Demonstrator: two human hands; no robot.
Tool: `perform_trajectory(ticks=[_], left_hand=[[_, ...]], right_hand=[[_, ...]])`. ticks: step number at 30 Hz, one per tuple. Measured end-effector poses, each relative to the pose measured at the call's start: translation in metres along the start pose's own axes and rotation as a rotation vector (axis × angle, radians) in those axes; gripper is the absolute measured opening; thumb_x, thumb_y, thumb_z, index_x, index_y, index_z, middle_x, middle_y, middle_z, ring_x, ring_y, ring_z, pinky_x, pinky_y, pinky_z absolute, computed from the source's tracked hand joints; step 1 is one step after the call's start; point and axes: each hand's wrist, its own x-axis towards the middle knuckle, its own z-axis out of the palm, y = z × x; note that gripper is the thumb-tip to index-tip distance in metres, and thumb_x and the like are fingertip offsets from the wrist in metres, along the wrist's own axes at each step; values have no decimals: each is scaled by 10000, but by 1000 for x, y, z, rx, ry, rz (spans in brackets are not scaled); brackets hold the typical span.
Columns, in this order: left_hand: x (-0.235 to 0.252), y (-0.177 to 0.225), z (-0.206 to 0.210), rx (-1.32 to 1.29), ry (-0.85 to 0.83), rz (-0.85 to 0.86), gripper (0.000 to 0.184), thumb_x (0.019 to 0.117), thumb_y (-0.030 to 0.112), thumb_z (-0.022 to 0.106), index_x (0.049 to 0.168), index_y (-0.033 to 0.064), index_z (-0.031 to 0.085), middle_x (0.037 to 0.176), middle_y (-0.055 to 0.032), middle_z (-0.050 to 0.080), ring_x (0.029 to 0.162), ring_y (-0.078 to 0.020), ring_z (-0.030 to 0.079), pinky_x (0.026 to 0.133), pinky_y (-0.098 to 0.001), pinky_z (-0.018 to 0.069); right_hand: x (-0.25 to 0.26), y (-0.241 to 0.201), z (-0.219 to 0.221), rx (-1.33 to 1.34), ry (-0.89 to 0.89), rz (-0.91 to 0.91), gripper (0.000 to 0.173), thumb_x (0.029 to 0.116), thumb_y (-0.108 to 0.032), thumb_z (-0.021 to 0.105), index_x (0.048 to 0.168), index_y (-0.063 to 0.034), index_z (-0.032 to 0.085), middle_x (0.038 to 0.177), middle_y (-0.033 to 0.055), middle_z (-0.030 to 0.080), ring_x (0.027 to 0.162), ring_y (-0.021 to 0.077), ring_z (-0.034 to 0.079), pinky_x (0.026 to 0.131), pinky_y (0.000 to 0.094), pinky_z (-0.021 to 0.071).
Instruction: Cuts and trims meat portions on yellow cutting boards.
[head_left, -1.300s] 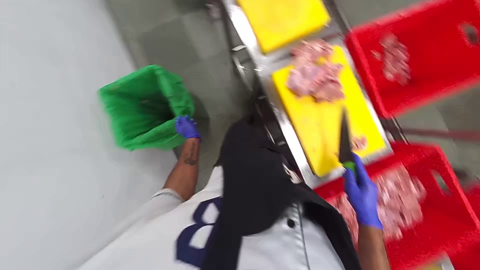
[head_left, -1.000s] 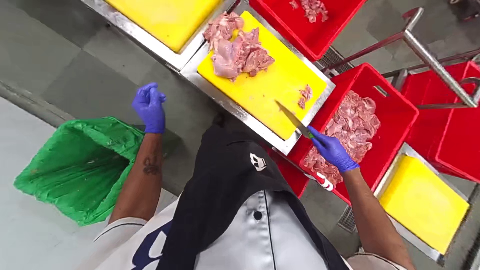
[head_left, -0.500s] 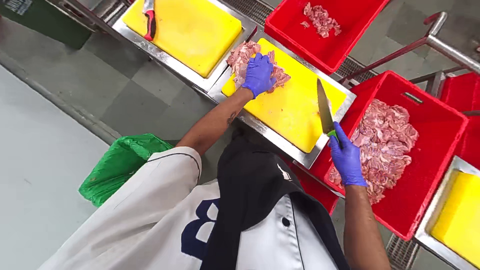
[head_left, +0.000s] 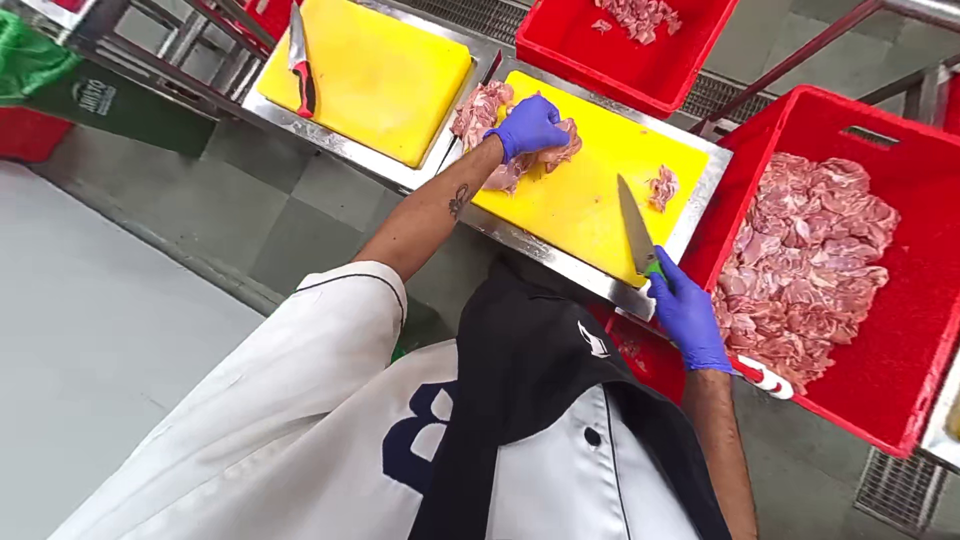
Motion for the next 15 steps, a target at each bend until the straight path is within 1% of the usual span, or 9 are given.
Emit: perform_trajectory(ticks=[2,3,5,7,8,9,11,13,15], left_hand=[[-4,1,-12,-231,33,66,321,905,326,740,795,32,675,731,-66,654,685,-168,629,684,-414,540],[-7,1,-22,-352,56,97,289,918,279,730,788,30,664,719,-48,642,664,-137,613,665,-375,532],[-13,-5,-42,-576,85,120,203,940,208,701,888,14,674,797,-55,674,711,-133,645,686,-351,569],[-12,-24,-55,-698,111,55,212,951,215,688,998,10,665,887,-86,694,767,-168,671,700,-372,590],[-10,-37,-56,-689,134,-7,253,961,238,692,1054,4,665,935,-111,705,805,-196,687,720,-397,604],[-8,-50,-54,-589,167,-81,307,969,284,697,1079,-1,665,975,-135,705,847,-223,694,755,-429,604],[-4,-74,-43,-278,196,-242,457,958,405,705,1127,-19,686,1070,-207,701,986,-322,692,903,-551,564],[-3,-88,-36,-165,260,-299,530,946,510,687,1115,8,711,1079,-204,710,1013,-338,691,930,-577,545],[-5,-86,-37,-72,336,-272,514,913,507,723,1145,48,725,1127,-179,722,1094,-332,684,991,-583,527]], right_hand=[[-4,2,-6,66,15,41,486,1076,-333,462,1561,-297,459,931,91,708,656,202,629,603,463,538],[-5,2,-7,108,13,53,481,1081,-330,468,1561,-295,458,921,91,702,636,197,612,584,450,526],[-8,7,-4,162,11,56,480,1082,-336,473,1559,-293,462,893,74,696,595,179,590,536,414,511],[-10,12,0,182,14,40,484,1077,-331,470,1560,-291,463,883,54,693,573,159,581,503,385,502],[-11,13,2,189,8,39,484,1079,-328,468,1562,-289,460,883,52,690,566,155,578,496,378,502],[-11,14,3,199,0,39,485,1081,-321,465,1564,-285,455,883,53,685,553,153,569,482,371,498],[-12,14,6,221,-6,41,481,1080,-310,472,1561,-299,459,877,52,688,534,153,561,469,367,493],[-11,16,7,226,-2,28,478,1077,-306,482,1555,-300,469,877,60,691,534,165,565,474,381,498],[-12,17,9,224,10,11,471,1074,-319,490,1546,-304,485,871,56,693,543,167,574,486,391,508]])
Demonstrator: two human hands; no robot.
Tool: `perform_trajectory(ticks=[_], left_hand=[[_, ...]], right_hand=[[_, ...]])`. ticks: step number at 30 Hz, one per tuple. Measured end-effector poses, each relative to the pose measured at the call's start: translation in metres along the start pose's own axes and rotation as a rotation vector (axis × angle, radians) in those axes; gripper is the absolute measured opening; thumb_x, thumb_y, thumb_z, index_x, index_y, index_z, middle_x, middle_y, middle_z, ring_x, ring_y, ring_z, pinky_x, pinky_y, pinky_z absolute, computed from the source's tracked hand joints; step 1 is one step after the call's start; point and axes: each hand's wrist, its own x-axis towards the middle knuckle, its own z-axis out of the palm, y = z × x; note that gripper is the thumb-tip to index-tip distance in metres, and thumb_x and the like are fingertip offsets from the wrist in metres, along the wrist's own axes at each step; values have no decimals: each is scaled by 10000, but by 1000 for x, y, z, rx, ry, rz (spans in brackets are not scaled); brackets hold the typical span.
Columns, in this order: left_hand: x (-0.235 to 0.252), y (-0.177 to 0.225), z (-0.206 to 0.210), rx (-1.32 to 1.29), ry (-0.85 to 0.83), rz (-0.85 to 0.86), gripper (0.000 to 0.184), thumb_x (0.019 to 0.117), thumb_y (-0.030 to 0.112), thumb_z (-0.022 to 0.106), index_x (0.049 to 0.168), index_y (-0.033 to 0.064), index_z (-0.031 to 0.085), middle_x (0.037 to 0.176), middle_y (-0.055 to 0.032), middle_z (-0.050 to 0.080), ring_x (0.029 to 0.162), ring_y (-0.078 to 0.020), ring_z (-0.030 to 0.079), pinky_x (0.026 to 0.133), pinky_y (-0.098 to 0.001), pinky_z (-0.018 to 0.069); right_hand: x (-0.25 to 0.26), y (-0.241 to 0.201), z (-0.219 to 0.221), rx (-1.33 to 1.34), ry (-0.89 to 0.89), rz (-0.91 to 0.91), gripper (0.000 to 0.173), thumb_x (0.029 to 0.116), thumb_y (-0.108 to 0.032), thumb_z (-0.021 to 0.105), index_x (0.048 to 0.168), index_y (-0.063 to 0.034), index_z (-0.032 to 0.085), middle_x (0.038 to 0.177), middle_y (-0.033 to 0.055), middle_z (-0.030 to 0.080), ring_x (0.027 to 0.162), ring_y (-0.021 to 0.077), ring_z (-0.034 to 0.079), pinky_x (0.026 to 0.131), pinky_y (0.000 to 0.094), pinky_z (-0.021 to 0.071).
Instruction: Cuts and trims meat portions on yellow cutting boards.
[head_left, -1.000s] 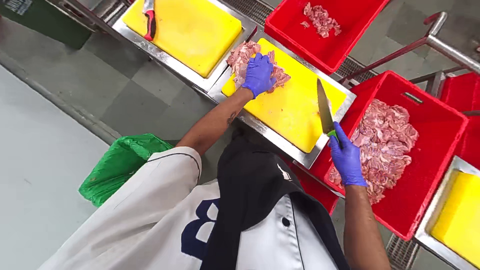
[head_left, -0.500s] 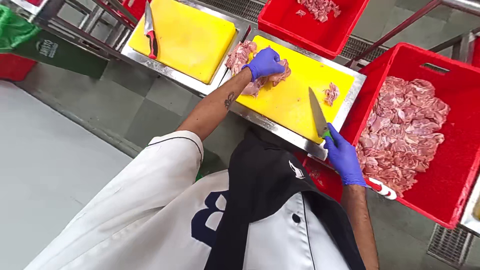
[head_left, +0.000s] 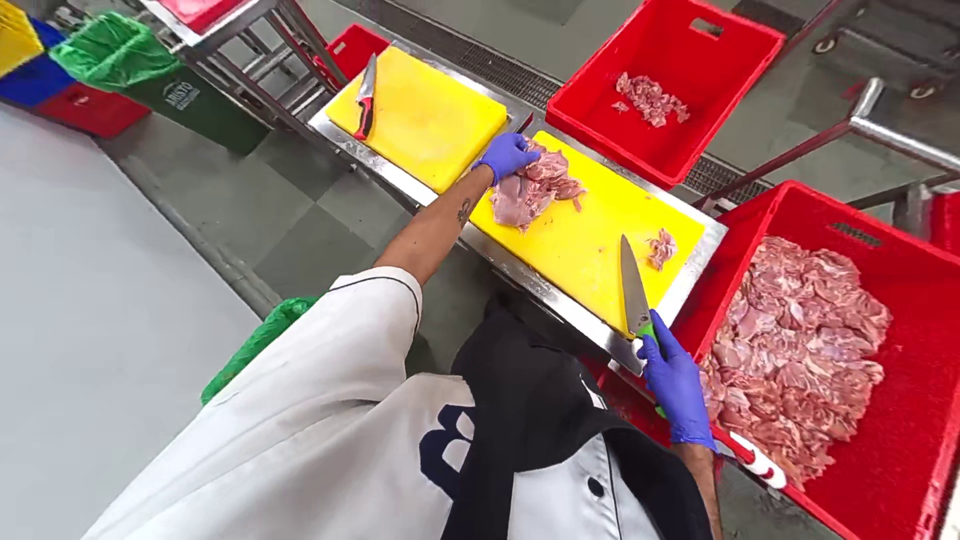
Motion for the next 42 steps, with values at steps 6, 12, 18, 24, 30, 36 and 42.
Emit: perform_trajectory(ticks=[6,12,18,24,30,36,42], left_hand=[[-31,0,-6,250,111,535,357,1027,374,550,1215,124,720,1272,-112,699,1240,-270,640,1079,-511,499],[-67,-59,20,148,113,438,391,998,387,587,1301,169,702,1330,-66,688,1306,-231,605,1146,-481,459],[-58,-62,39,234,50,379,590,960,530,565,1412,155,623,1432,-120,607,1409,-338,487,1160,-602,363],[-51,-42,17,397,-22,289,578,906,622,620,1294,200,689,1311,-79,672,1333,-337,531,1098,-613,404],[-51,-40,15,448,-42,226,586,909,666,598,1258,211,717,1315,-101,675,1342,-351,533,1092,-610,422],[-59,-24,7,419,-71,118,563,883,615,692,1178,136,724,1127,-163,724,1163,-384,642,1057,-612,460],[-66,-23,10,242,-88,22,514,917,562,702,1118,91,750,1055,-165,746,1066,-361,698,973,-621,520]], right_hand=[[-10,2,8,-41,14,-31,466,1064,-326,499,1530,-303,508,818,25,711,576,160,620,556,419,565],[-15,7,17,-24,-3,-36,505,1056,-289,488,1559,-252,468,867,69,738,678,191,683,673,453,590],[-14,15,23,3,-27,-87,502,1071,-325,447,1559,-209,466,936,94,741,728,209,697,719,473,592],[-15,17,29,10,-34,-68,510,1060,-311,462,1561,-214,464,868,70,728,646,194,657,655,455,573],[-17,19,31,22,-32,-31,507,1056,-310,473,1559,-244,469,851,62,724,631,178,650,642,435,572],[-16,15,31,38,-31,-17,505,1052,-317,495,1554,-274,475,819,49,707,592,178,623,601,431,561],[-14,16,34,48,-10,-25,507,1047,-311,509,1552,-290,477,825,43,718,597,164,633,614,422,569]])
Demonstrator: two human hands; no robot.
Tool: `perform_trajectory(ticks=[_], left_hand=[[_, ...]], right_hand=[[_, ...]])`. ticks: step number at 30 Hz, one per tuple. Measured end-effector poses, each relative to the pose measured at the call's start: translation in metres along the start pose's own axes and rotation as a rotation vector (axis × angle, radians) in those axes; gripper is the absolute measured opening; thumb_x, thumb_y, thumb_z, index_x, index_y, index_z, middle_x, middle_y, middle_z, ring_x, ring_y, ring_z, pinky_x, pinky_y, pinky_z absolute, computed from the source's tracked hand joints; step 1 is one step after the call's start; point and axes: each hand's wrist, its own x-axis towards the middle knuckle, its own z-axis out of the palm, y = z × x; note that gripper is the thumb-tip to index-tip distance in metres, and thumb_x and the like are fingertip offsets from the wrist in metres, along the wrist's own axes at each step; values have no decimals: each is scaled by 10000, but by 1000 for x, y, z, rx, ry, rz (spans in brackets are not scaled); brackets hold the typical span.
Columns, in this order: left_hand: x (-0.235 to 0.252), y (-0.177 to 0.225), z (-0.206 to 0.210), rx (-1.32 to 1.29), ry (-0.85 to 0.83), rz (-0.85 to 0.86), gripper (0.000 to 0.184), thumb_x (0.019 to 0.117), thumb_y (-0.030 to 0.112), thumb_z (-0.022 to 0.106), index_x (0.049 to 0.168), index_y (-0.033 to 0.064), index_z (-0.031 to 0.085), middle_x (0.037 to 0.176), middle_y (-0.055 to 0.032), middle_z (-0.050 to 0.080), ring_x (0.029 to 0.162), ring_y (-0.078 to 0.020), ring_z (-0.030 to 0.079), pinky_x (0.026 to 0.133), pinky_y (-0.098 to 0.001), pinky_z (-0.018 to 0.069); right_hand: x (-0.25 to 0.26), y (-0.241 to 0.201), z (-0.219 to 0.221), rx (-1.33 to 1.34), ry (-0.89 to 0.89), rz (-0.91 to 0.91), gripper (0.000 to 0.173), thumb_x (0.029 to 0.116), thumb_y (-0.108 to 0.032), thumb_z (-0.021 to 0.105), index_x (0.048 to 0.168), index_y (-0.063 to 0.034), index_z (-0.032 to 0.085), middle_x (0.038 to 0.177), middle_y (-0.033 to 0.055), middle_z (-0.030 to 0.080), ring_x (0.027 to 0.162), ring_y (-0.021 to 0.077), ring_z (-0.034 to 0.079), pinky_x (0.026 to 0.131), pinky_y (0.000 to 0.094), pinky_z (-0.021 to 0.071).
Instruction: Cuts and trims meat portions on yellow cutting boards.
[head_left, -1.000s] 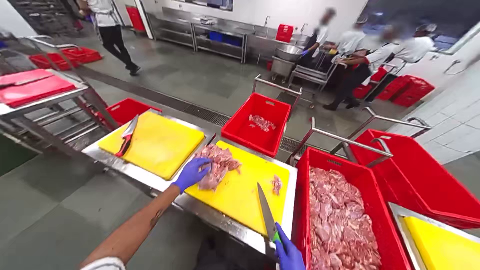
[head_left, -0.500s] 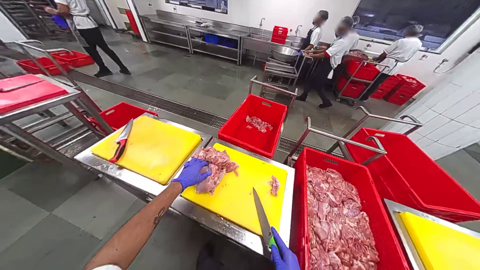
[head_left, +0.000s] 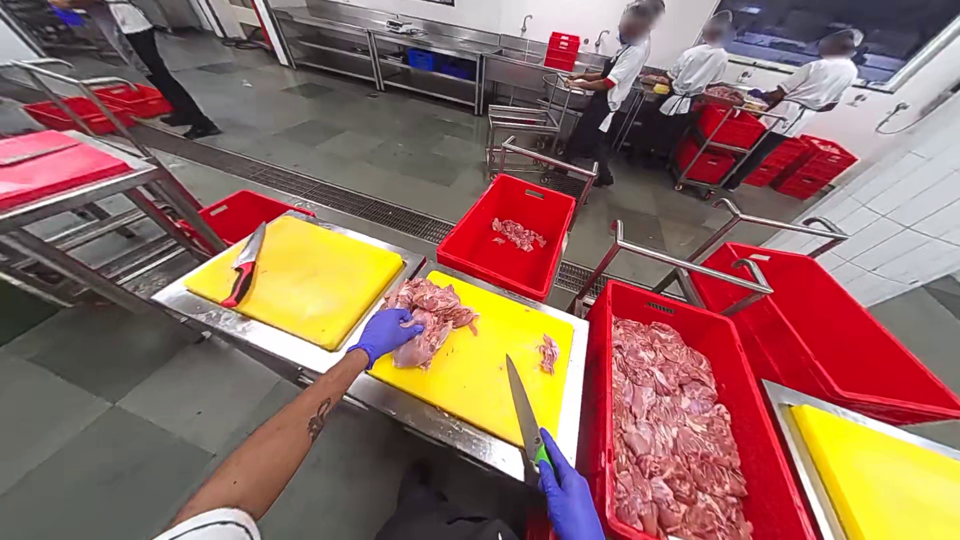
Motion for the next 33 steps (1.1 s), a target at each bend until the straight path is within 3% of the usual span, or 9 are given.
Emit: perform_trajectory(ticks=[6,14,17,19,24,33], left_hand=[[1,-8,14,7,84,69,464,975,522,627,1164,113,740,1129,-158,737,1139,-345,682,1020,-591,509],[7,-11,19,-2,60,61,483,982,535,600,1168,109,732,1097,-169,739,1100,-355,696,978,-605,527],[7,-12,21,-14,51,49,490,982,538,595,1186,111,726,1104,-167,738,1105,-356,694,978,-609,526],[1,-16,26,-23,37,45,512,983,555,582,1198,111,721,1108,-176,735,1103,-363,694,974,-612,529],[7,-15,23,-37,73,52,504,979,553,594,1190,117,733,1114,-162,743,1105,-347,700,984,-604,533],[5,-14,25,-38,84,55,491,978,545,596,1167,115,736,1096,-167,743,1093,-357,700,970,-613,533]], right_hand=[[3,2,1,-24,0,11,495,1055,-350,496,1549,-315,478,851,37,724,629,161,649,632,423,572],[6,1,2,-25,24,6,484,1059,-345,490,1542,-322,487,818,29,711,602,155,631,600,415,562],[5,2,4,-39,31,14,485,1060,-351,485,1544,-327,482,841,34,725,635,161,654,637,429,573],[-3,2,6,-61,21,28,492,1065,-341,471,1555,-305,471,807,35,710,606,171,633,612,428,562],[3,-3,4,-106,26,-17,524,1070,-315,435,1580,-198,431,874,83,731,678,206,676,681,465,582],[0,-5,7,-115,33,34,522,1072,-341,455,1587,-265,418,832,59,718,672,191,662,687,456,574]])
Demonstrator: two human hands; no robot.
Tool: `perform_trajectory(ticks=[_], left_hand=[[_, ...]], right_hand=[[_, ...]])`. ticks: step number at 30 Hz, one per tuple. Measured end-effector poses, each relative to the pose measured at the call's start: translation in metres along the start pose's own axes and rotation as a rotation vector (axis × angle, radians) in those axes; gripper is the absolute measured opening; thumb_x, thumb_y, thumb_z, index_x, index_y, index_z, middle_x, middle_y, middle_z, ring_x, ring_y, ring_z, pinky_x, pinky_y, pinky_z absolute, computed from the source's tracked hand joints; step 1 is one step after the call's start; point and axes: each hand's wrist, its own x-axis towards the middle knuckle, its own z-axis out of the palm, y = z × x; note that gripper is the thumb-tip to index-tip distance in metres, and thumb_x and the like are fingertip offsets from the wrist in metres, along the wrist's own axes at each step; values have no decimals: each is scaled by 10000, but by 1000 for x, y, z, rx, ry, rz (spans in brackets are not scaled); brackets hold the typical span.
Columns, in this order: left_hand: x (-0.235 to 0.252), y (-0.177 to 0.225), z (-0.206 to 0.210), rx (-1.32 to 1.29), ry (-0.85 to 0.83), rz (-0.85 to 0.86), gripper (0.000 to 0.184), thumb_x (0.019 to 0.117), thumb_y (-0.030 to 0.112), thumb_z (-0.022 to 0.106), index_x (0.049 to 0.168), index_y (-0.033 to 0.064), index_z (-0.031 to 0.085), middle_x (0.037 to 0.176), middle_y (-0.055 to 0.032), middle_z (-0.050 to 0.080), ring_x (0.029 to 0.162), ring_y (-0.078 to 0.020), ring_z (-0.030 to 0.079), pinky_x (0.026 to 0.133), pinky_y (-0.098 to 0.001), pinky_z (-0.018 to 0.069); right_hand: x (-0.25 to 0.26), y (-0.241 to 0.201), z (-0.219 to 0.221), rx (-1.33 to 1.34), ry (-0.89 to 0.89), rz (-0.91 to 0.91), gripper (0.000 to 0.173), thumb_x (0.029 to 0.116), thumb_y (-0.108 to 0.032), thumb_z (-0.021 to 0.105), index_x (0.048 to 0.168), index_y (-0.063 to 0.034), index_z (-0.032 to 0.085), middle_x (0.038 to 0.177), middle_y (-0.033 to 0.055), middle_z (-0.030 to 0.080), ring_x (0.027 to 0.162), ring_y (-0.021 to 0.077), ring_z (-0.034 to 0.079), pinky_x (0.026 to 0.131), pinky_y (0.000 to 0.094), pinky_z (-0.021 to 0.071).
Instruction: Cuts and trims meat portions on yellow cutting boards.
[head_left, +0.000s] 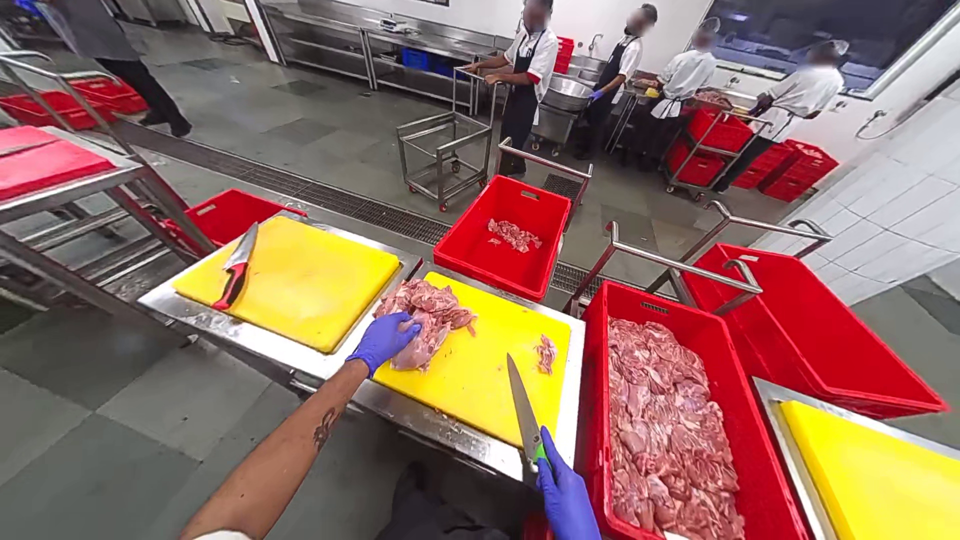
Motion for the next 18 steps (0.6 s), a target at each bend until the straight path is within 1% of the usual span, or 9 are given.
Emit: perform_trajectory(ticks=[2,5,9,13,16,18], left_hand=[[0,0,1,-1,4,-4,492,981,544,591,1173,114,733,1106,-166,740,1101,-359,697,974,-611,531],[-1,-1,2,-9,8,-2,483,985,535,588,1165,110,731,1099,-166,738,1100,-358,695,977,-607,528],[-3,0,2,-13,18,13,485,986,531,585,1167,105,729,1098,-172,738,1094,-359,697,974,-612,527],[-4,1,2,-11,15,10,485,993,524,581,1175,98,726,1115,-177,734,1112,-363,691,987,-616,519],[-5,1,2,-7,15,3,492,992,527,580,1182,96,723,1119,-180,733,1118,-368,688,989,-613,519],[-5,0,2,-6,20,7,493,993,528,576,1182,96,720,1111,-182,733,1108,-366,692,982,-615,523]], right_hand=[[1,-1,0,-3,0,5,522,1075,-348,448,1590,-274,412,824,52,711,666,187,657,678,452,573],[1,-1,1,-21,3,16,523,1075,-352,446,1592,-285,407,842,59,723,681,198,669,695,471,573],[1,-1,1,-36,10,8,521,1076,-360,444,1591,-287,409,836,52,714,671,195,656,693,465,568],[1,-1,1,-43,18,9,515,1076,-386,443,1584,-307,419,890,62,742,717,208,689,728,486,582],[2,-2,0,-47,5,22,518,1074,-383,442,1588,-328,406,877,65,731,699,212,675,708,485,573],[2,-3,0,-52,-4,21,519,1077,-380,434,1592,-325,398,888,65,735,706,207,681,712,480,578]])
